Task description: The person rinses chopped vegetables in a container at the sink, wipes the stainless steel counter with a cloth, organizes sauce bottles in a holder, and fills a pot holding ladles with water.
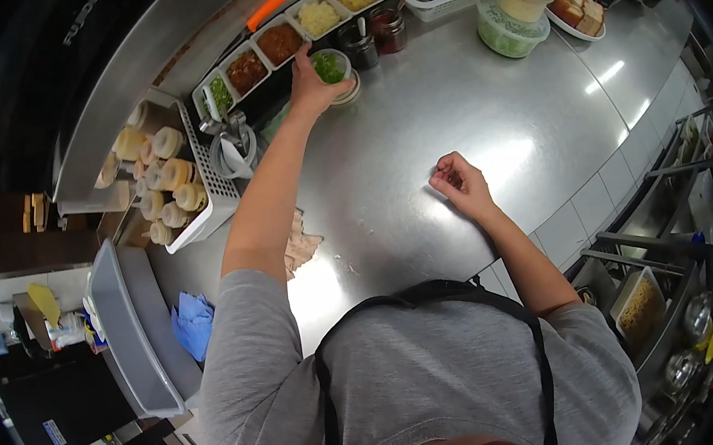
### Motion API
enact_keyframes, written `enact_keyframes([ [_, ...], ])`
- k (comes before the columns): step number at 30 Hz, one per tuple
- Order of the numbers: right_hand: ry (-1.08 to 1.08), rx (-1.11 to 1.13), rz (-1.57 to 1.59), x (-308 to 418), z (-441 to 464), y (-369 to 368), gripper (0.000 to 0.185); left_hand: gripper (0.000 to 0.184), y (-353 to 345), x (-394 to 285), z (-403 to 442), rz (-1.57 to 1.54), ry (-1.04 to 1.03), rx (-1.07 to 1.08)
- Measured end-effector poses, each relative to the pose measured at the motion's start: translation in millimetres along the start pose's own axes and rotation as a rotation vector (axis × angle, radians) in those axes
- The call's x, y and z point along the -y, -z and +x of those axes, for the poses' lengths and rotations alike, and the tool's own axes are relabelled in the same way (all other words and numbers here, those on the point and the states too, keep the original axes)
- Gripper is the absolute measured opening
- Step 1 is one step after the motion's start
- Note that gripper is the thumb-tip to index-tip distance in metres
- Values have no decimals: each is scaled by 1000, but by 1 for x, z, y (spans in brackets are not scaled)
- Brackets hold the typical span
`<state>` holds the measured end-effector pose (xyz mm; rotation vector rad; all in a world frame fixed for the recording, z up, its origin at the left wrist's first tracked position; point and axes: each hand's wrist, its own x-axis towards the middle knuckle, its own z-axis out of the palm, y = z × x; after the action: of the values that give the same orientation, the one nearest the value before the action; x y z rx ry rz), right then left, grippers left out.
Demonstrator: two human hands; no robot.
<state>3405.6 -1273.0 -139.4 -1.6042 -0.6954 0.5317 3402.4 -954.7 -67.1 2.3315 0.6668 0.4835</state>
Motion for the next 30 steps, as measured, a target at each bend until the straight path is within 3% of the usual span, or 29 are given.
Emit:
enact_keyframes([
  [9, 28, 21, -17, 6, 1, 3, 27, 98, -24, 12, 12, 47, 125, -45],
  [15, 44, 17, -39, 2, 1, 3, 27, 112, -31, 22, -12, -39, -64, -311],
  [17, 40, 18, -27, 3, 1, 3, 26, 113, -17, 24, -27, 61, -271, -437],
  [18, 31, 13, -14, 4, 1, 3, 25, 113, -6, 24, -39, 61, -272, -444],
  [22, 18, -4, 91, -15, 2, 6, 20, 88, 52, 14, -140, 248, -316, -576],
  [24, -76, 91, 391, -7, 6, 13, 31, 80, 62, 41, -200, 270, -195, -497],
  [25, -79, 112, 456, -16, 9, 16, 49, 76, 63, 57, -232, 308, -86, -380],
  [26, -82, 104, 450, -15, 10, 20, 49, 72, 60, 72, -264, 345, 21, -262],
  [28, -157, 123, 651, -9, 15, 28, 56, 60, 47, 80, -315, 677, 104, -52],
  [29, -192, 145, 650, -12, 17, 30, 62, 44, 45, 78, -323, 640, 37, -127],
  [30, -185, 138, 639, -10, 18, 30, 62, 44, 46, 79, -324, 628, 29, -131],
])
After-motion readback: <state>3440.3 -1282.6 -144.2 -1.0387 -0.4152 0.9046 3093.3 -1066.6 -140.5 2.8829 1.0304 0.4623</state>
